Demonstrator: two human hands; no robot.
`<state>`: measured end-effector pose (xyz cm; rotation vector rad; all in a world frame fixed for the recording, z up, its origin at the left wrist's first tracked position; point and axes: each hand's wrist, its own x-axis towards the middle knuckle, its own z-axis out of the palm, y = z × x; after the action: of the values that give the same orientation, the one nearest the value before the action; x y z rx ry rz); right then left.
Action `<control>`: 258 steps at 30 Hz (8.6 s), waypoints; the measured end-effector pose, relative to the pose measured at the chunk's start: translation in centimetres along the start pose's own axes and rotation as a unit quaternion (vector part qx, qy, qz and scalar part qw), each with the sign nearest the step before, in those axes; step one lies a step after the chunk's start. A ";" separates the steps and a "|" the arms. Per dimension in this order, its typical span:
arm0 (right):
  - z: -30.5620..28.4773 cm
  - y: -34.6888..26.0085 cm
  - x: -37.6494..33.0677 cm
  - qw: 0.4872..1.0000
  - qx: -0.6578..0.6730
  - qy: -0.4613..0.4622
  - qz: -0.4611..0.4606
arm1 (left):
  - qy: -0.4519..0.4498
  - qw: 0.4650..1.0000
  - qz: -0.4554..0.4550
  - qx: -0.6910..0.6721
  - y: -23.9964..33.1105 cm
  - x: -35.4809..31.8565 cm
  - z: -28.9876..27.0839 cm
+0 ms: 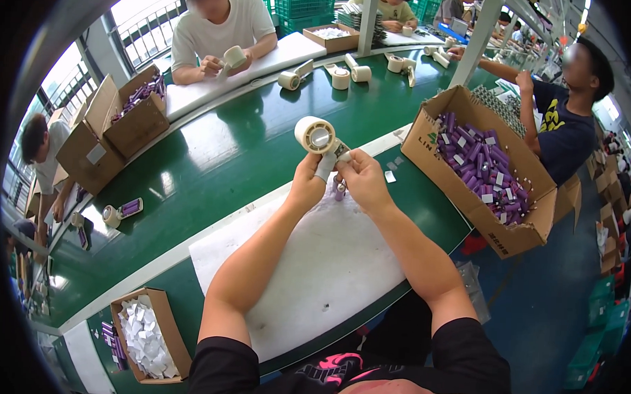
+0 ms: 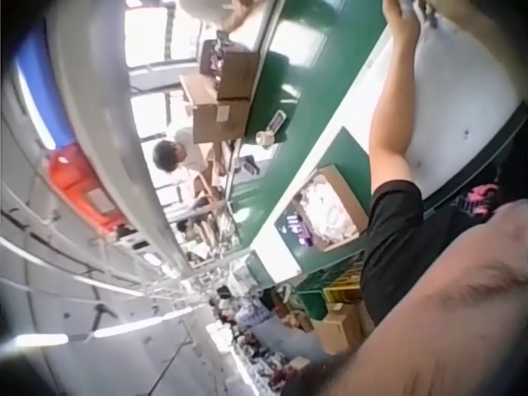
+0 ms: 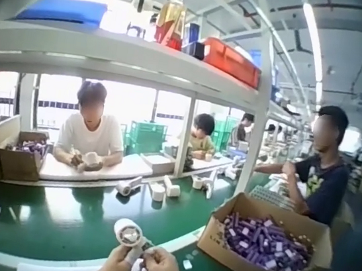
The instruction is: Applying tape to seal small purple items using a handheld tape dispenser at an assembly line.
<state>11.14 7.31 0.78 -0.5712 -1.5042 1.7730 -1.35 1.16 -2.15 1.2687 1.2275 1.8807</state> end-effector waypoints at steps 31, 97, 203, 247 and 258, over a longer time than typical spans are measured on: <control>2.2 2.8 -1.2 0.948 -0.254 -0.030 -0.187 | 0.203 0.953 -0.153 -0.164 0.4 1.3 -1.4; 0.5 2.6 -0.5 0.982 -0.163 -0.075 -0.060 | 0.241 0.929 -0.162 -0.229 1.9 1.3 -1.2; -0.7 0.9 0.8 0.783 -0.480 -0.117 -0.378 | 0.181 0.935 -0.217 -0.213 2.5 -0.7 0.1; 1.3 -4.5 1.1 0.799 -0.461 -0.362 -0.135 | -0.020 0.922 -0.340 -0.183 1.5 1.4 -5.3; 0.0 -6.0 3.9 0.636 -0.641 -0.377 -0.207 | -0.255 0.900 -0.352 0.019 4.1 0.1 -3.5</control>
<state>10.15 10.55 7.05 0.0198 -3.1099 0.2234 -4.41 -1.85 1.15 1.0378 1.2053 0.9347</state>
